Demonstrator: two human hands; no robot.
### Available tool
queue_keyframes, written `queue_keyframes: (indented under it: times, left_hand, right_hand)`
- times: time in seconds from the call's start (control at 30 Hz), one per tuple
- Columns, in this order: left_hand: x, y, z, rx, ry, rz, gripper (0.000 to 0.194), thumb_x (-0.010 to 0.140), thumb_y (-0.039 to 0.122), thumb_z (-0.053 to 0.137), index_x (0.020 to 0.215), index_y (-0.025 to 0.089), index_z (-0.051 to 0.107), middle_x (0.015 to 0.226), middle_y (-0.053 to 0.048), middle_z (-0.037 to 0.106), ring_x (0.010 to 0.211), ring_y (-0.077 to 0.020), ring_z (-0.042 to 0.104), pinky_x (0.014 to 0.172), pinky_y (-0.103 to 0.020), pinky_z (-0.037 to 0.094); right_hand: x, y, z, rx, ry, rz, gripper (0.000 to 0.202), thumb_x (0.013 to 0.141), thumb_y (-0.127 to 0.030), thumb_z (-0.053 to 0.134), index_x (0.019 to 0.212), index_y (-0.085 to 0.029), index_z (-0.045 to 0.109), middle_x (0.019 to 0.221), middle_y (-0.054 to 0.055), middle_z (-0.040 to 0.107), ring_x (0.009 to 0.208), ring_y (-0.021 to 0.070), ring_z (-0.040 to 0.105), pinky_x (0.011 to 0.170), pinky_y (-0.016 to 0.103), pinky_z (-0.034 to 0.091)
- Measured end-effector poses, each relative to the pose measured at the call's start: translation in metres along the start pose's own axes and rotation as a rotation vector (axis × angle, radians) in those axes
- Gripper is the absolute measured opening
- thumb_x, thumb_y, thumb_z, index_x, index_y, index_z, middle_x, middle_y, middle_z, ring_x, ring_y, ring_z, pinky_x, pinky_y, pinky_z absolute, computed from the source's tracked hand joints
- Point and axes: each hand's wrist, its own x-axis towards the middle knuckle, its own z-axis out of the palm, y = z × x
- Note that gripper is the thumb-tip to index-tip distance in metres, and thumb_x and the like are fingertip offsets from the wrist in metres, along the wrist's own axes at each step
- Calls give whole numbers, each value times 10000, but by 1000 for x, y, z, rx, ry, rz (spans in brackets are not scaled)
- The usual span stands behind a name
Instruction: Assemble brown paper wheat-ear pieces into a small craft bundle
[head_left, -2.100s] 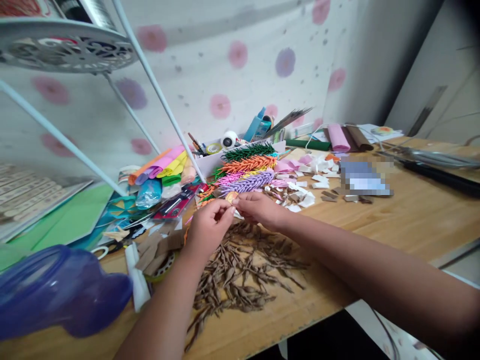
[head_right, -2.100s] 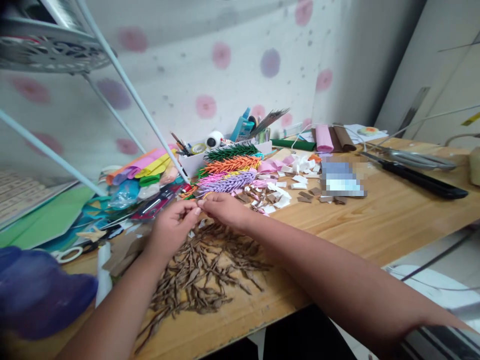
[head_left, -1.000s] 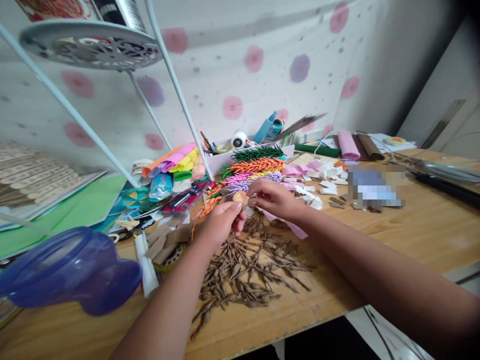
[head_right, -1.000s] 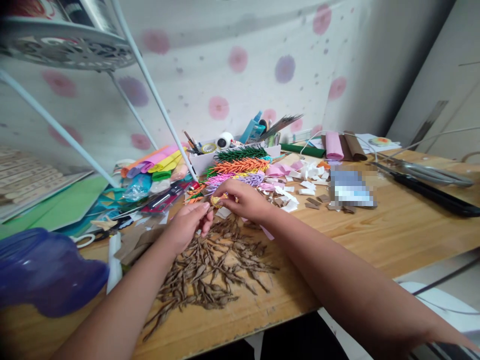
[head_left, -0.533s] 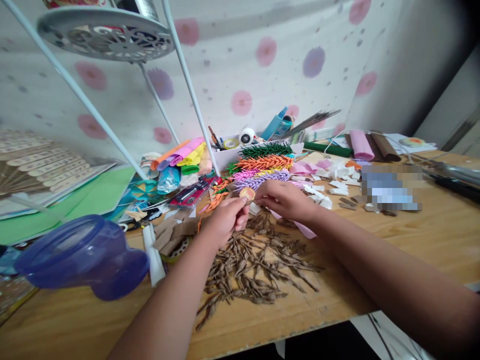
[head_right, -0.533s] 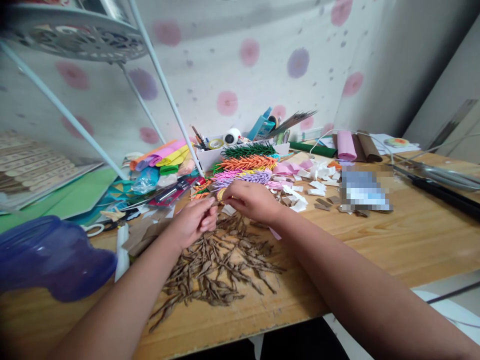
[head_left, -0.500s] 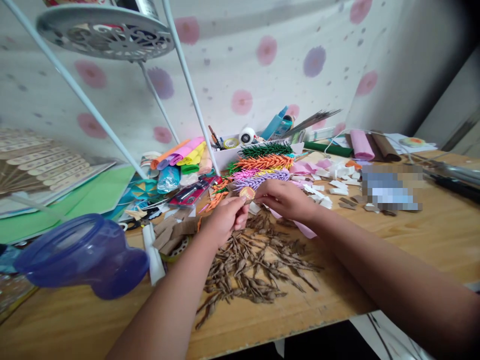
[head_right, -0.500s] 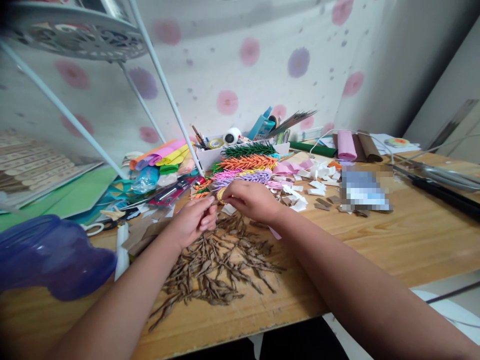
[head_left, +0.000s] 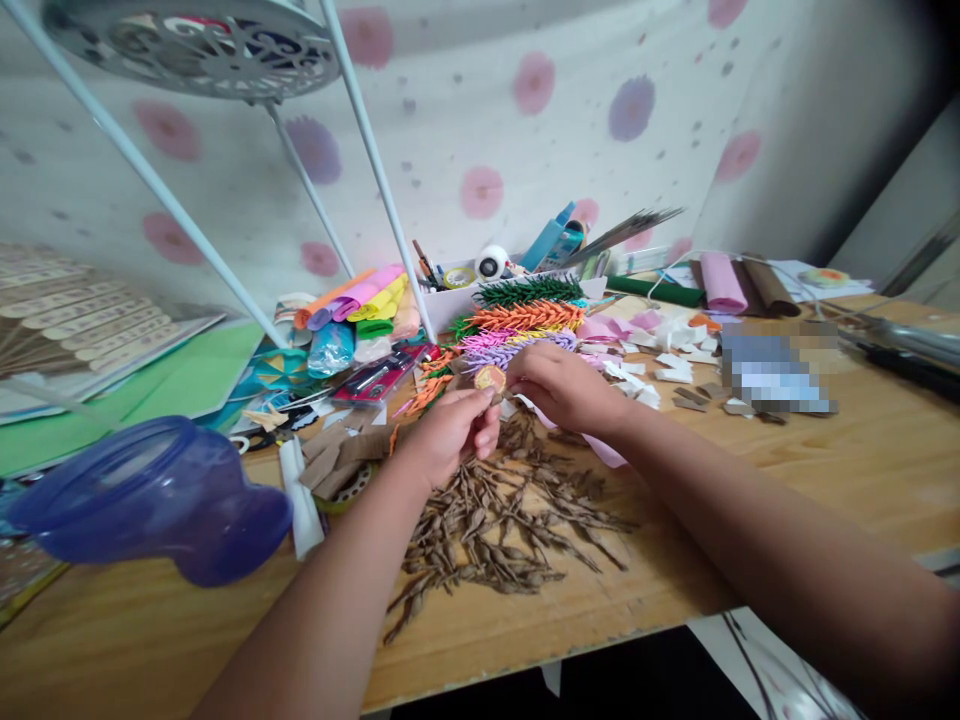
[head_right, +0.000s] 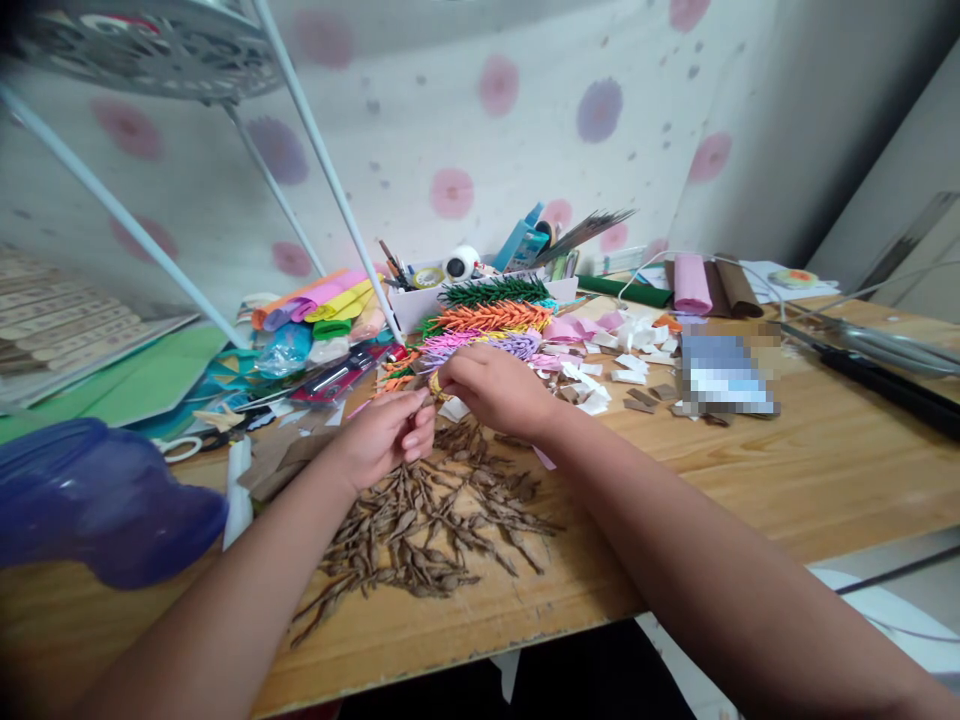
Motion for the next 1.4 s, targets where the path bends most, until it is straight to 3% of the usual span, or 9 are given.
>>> queue_keyframes:
  times: [0.33, 0.7, 0.83, 1.0, 1.23, 1.4]
  left_hand:
    - [1, -1, -6, -186, -88, -87, 309, 797, 320, 391, 533, 161, 371, 326, 82, 325, 299, -43, 315, 420, -191, 321]
    - [2, -2, -3, -163, -25, -100, 316, 800, 287, 361, 509, 163, 365, 322, 63, 347, 302, -61, 343, 403, -194, 311]
    - [2, -1, 0, -171, 34, -99, 321, 805, 269, 342, 503, 163, 370, 322, 61, 338, 299, -62, 341, 396, -193, 316]
    - [3, -2, 1, -167, 25, -100, 331, 804, 289, 358, 498, 164, 365, 328, 56, 353, 309, -68, 357, 393, -191, 323]
    - [7, -6, -7, -202, -8, -97, 381, 786, 439, 362, 686, 125, 553, 497, -18, 535, 405, -91, 470, 391, -200, 339]
    - [4, -6, -8, -169, -60, -72, 355, 779, 383, 409, 642, 99, 573, 502, -33, 554, 418, -89, 493, 400, -195, 356]
  right_hand:
    - [-3, -2, -1, 52, 18, -6, 132, 798, -228, 416, 780, -174, 536, 727, 26, 611, 673, 119, 529, 610, 234, 388]
    - [-5, 3, -6, -69, 11, -94, 183, 814, -254, 405, 831, -202, 580, 823, 21, 636, 738, 125, 549, 642, 245, 383]
    - [-4, 2, -6, -111, 0, -79, 188, 813, -253, 403, 847, -197, 579, 830, 25, 633, 727, 131, 544, 635, 249, 382]
    - [-3, -1, -5, -154, -17, -45, 177, 806, -208, 391, 848, -172, 560, 815, 52, 607, 739, 144, 514, 643, 258, 378]
    - [-2, 1, -6, -161, -9, -63, 168, 808, -218, 387, 803, -167, 547, 799, 58, 593, 749, 144, 501, 649, 252, 373]
    - [-2, 2, -5, -156, -1, -60, 173, 810, -225, 384, 794, -169, 546, 790, 56, 593, 738, 142, 500, 641, 250, 370]
